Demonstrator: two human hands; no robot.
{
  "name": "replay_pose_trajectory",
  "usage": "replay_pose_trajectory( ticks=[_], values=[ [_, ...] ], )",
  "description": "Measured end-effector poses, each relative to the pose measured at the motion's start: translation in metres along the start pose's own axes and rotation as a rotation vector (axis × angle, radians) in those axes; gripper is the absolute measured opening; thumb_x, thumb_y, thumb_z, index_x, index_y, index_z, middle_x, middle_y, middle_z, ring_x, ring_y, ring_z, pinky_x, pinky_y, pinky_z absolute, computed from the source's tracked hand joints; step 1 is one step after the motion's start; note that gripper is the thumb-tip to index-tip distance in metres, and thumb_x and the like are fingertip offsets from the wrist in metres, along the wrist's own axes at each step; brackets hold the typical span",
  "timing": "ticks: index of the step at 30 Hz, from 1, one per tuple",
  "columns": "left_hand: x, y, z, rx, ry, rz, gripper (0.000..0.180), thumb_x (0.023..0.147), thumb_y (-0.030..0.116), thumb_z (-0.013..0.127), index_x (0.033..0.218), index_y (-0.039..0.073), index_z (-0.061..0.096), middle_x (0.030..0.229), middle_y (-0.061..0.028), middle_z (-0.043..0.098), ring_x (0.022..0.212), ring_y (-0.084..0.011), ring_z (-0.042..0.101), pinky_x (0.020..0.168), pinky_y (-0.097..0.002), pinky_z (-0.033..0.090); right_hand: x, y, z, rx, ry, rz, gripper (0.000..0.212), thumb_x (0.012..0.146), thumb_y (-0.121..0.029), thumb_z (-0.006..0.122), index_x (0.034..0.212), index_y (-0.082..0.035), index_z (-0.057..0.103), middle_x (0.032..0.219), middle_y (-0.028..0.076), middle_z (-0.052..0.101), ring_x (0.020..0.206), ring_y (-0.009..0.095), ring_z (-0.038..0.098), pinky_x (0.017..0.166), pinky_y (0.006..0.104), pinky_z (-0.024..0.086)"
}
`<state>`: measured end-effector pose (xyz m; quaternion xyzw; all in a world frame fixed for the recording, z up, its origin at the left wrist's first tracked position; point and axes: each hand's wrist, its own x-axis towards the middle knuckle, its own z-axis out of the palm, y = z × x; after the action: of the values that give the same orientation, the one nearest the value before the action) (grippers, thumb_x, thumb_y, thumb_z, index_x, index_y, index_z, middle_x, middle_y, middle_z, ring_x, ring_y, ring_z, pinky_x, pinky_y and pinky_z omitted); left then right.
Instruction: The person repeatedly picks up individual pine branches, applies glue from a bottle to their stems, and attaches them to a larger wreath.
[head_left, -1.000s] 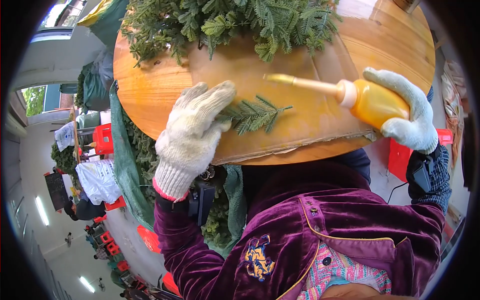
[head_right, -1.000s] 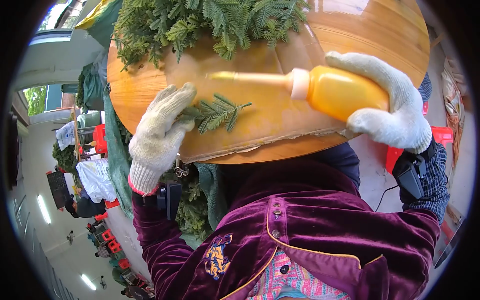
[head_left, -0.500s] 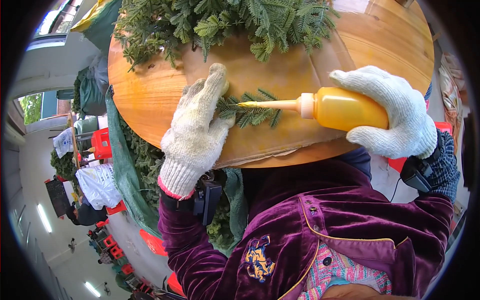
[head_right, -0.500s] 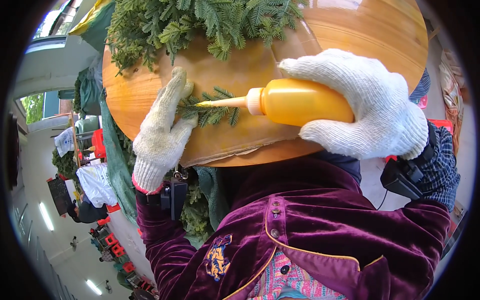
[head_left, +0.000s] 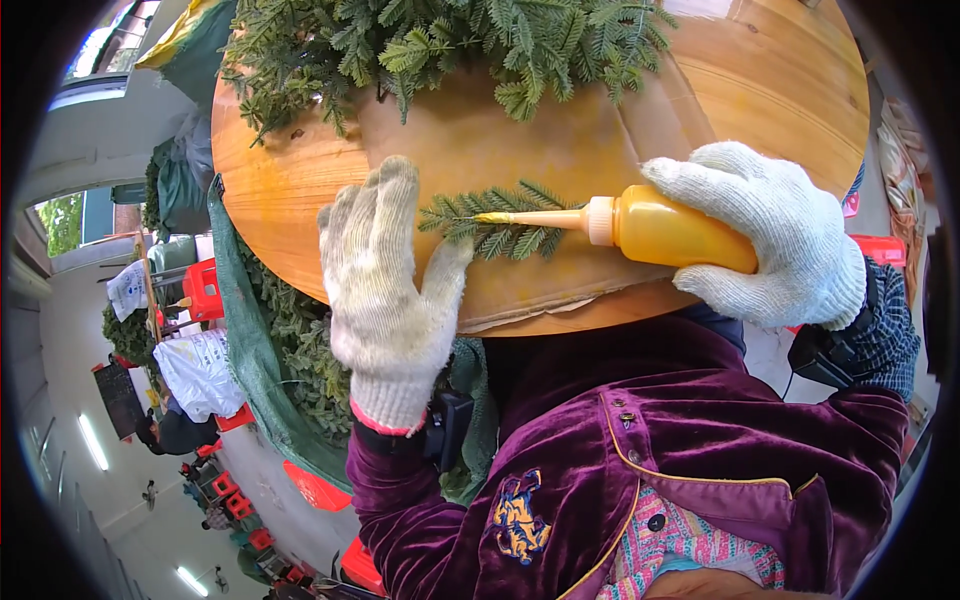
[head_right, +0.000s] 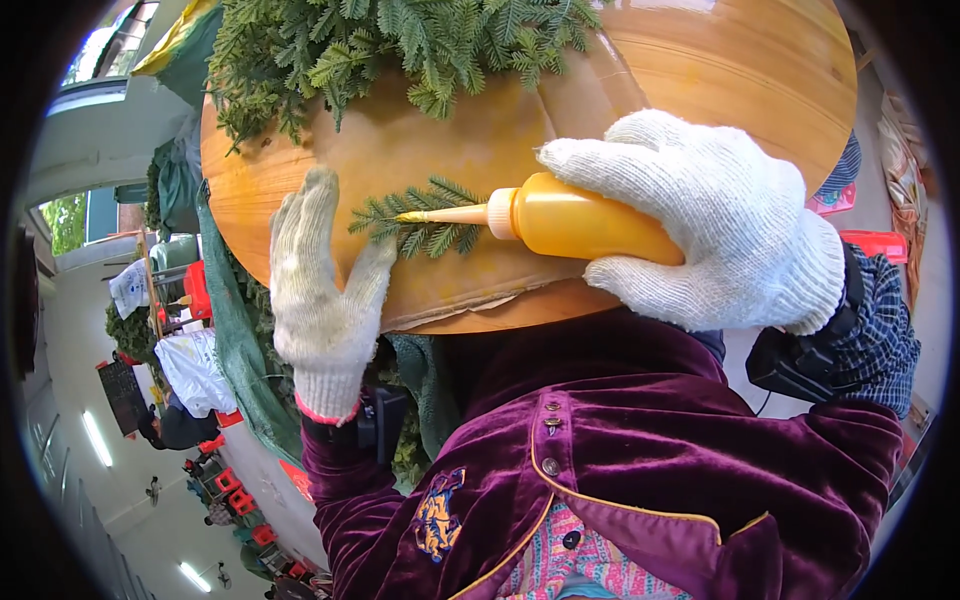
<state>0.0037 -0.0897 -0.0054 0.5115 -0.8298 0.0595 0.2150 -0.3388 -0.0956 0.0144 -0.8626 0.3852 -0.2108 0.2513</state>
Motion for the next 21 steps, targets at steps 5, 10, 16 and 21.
replay_pose_trajectory(
  ticks=[5, 10, 16, 21],
  values=[
    [-0.013, 0.020, -0.001, -0.210, -0.065, -0.176, 0.076, 0.080, 0.013, 0.084, 0.147, -0.002, 0.052, 0.147, -0.0210, 0.059, 0.131, -0.0397, 0.058, 0.117, -0.0562, 0.036, -0.002, 0.000, 0.003, -0.049, 0.002, -0.018, 0.077, 0.068, -0.016, 0.084, 0.140, -0.004, 0.061, 0.113, 0.020, 0.067, 0.099, 0.041, 0.068, 0.086, 0.0436, 0.055],
    [-0.016, 0.034, 0.009, -0.313, -0.051, -0.309, 0.084, 0.082, 0.015, 0.083, 0.153, -0.005, 0.043, 0.141, -0.0244, 0.062, 0.125, -0.0388, 0.061, 0.112, -0.0534, 0.041, 0.001, -0.001, 0.000, -0.075, -0.036, -0.021, 0.079, 0.065, -0.014, 0.084, 0.141, -0.008, 0.062, 0.108, 0.018, 0.067, 0.094, 0.039, 0.068, 0.081, 0.0435, 0.056],
    [-0.013, 0.037, 0.012, -0.297, -0.039, -0.344, 0.092, 0.080, 0.018, 0.086, 0.155, -0.008, 0.038, 0.121, -0.0260, 0.069, 0.107, -0.0384, 0.063, 0.102, -0.0515, 0.046, 0.009, -0.014, -0.013, -0.173, -0.069, -0.022, 0.079, 0.064, -0.012, 0.083, 0.140, -0.012, 0.063, 0.104, 0.016, 0.065, 0.088, 0.038, 0.068, 0.075, 0.0439, 0.056],
    [-0.012, 0.039, 0.013, -0.211, -0.064, -0.315, 0.093, 0.080, 0.018, 0.086, 0.154, -0.010, 0.038, 0.123, -0.0265, 0.068, 0.109, -0.0388, 0.063, 0.103, -0.0508, 0.045, 0.010, -0.021, -0.021, -0.247, -0.099, -0.036, 0.078, 0.064, -0.010, 0.083, 0.139, -0.011, 0.063, 0.102, 0.016, 0.064, 0.085, 0.038, 0.067, 0.073, 0.0440, 0.055]
  ],
)
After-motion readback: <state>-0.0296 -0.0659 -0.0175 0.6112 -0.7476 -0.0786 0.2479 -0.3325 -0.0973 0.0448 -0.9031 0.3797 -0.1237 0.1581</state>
